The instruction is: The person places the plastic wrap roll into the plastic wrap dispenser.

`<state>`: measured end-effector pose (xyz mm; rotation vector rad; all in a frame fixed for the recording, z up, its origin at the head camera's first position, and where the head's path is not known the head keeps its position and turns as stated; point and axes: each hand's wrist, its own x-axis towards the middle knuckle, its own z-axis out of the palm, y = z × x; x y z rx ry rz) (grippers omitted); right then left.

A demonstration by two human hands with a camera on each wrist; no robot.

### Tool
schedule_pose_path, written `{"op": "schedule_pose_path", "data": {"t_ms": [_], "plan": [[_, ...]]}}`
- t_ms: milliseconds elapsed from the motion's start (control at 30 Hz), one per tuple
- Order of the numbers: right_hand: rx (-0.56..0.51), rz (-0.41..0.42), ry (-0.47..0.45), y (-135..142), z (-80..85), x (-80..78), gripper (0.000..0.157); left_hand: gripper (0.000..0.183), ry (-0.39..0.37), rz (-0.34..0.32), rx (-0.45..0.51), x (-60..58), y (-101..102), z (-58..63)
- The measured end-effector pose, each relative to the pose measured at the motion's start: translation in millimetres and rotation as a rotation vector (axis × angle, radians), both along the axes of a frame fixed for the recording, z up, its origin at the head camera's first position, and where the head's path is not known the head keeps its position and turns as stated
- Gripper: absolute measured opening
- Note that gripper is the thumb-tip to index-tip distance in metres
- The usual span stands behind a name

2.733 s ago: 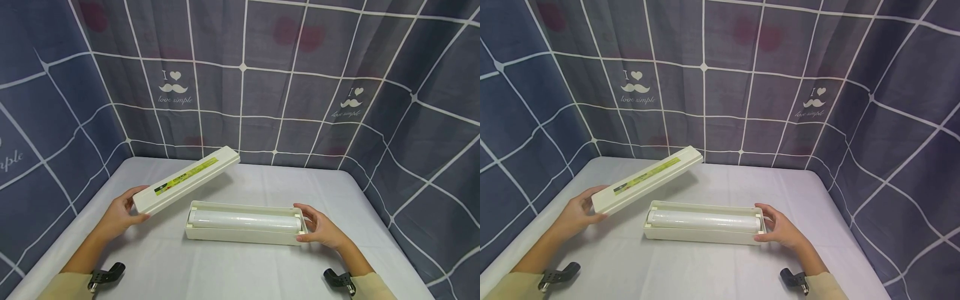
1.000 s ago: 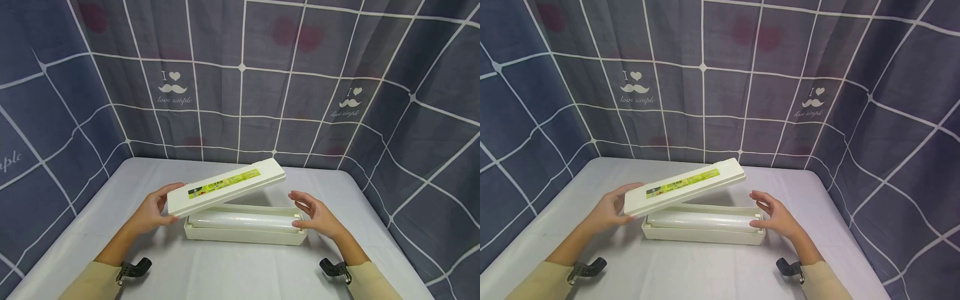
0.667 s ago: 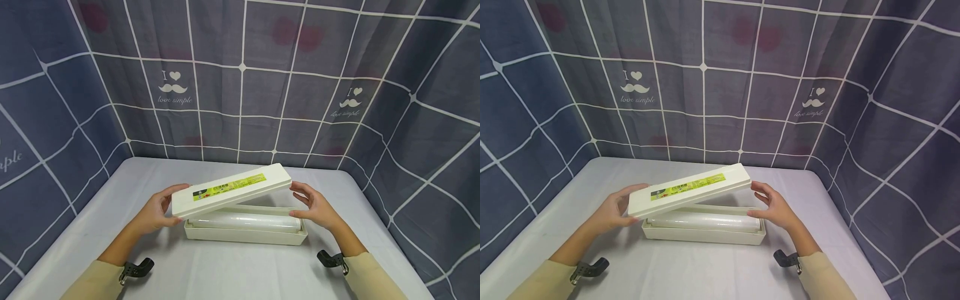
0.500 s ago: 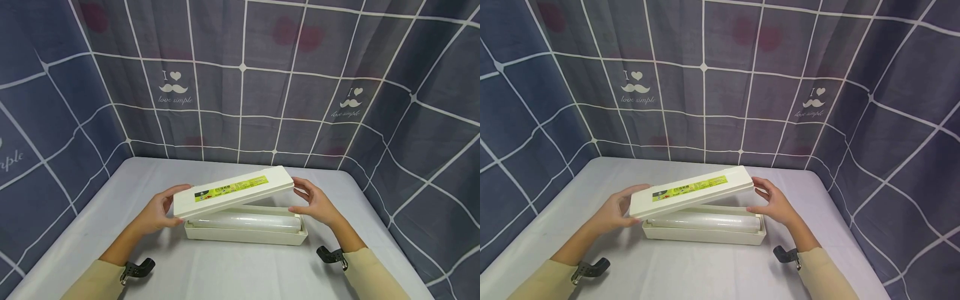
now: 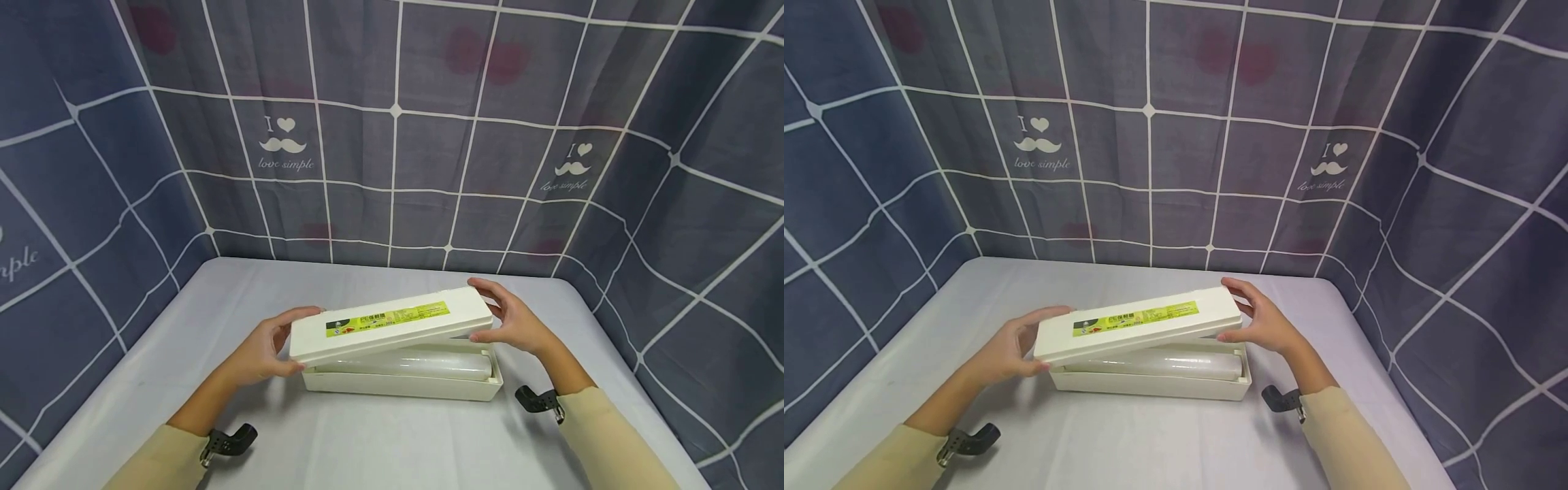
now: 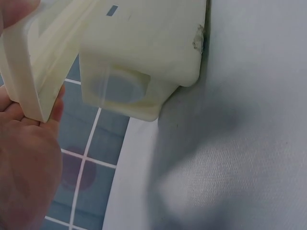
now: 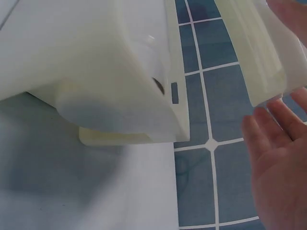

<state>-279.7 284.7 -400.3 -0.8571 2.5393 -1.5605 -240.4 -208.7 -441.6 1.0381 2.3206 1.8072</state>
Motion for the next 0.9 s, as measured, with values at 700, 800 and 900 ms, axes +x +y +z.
{"op": "schedule_pose_path", "data": {"t_ms": [700,800,900], "plan": [[-0.013,0.065,-0.099,1.3,-1.2,-2.5,0.091,0.087,-0.018,-0.045,-0.036,-0.4,4.2,0.3],[-0.015,0.048,-0.089,2.1,-0.9,0.0,0.089,0.086,-0.016,-0.042,-0.050,-1.1,5.1,2.4],[-0.025,0.037,-0.085,3.5,-2.2,2.7,0.087,0.086,-0.016,-0.053,-0.062,-1.3,6.0,4.7]]}}
